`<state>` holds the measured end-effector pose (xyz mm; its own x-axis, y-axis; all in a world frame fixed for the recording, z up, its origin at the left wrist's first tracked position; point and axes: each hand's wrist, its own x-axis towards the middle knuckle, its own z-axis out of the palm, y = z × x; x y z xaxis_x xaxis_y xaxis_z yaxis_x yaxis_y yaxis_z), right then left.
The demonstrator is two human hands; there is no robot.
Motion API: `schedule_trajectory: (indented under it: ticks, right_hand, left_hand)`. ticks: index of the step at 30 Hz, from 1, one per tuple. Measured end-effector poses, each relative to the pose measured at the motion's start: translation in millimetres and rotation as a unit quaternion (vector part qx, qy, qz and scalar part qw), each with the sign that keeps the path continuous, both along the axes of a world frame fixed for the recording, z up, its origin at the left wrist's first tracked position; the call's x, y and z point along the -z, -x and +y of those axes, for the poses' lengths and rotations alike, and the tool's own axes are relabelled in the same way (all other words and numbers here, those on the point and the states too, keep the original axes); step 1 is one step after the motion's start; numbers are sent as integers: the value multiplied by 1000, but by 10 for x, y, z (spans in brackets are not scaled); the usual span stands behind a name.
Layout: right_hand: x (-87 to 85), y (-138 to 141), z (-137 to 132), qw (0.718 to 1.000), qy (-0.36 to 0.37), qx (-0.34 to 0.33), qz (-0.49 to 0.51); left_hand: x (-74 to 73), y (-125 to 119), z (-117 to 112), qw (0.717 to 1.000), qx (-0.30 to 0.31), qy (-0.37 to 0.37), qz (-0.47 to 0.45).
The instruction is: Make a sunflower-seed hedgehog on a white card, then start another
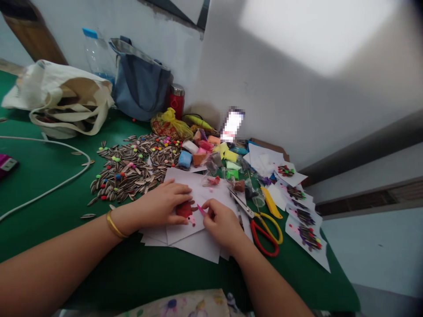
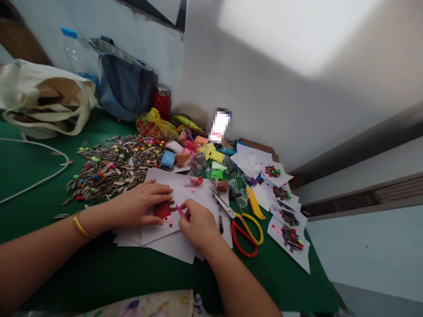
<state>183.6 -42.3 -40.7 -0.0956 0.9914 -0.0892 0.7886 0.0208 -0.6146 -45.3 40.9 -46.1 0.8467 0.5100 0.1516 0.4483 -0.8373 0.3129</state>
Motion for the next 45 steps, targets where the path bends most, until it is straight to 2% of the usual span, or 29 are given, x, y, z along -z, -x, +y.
schedule_trajectory:
  ticks: [7,14,23,34,45]
  right_hand:
    - [-23,8,-8,999,10,12,-47]
    - [-16,28,-9,999,0,1,-45]
    - [7,58,-4,996,-25,-8,-87]
    - [-63,255,-9,963,-31,-42,-263]
    - [33,247,-12,952,-66,-46,-294]
  left_hand:
    - [-25,-21,-75,999,-17,8,31]
    - [-65,-16,-98,999,32,-7,2]
    - [-44,-23,-108,999,34,-21,2]
    - [-30,-37,-105,999,36,-22,14]
    - [-43,-38,-115,999,30,-23,2]
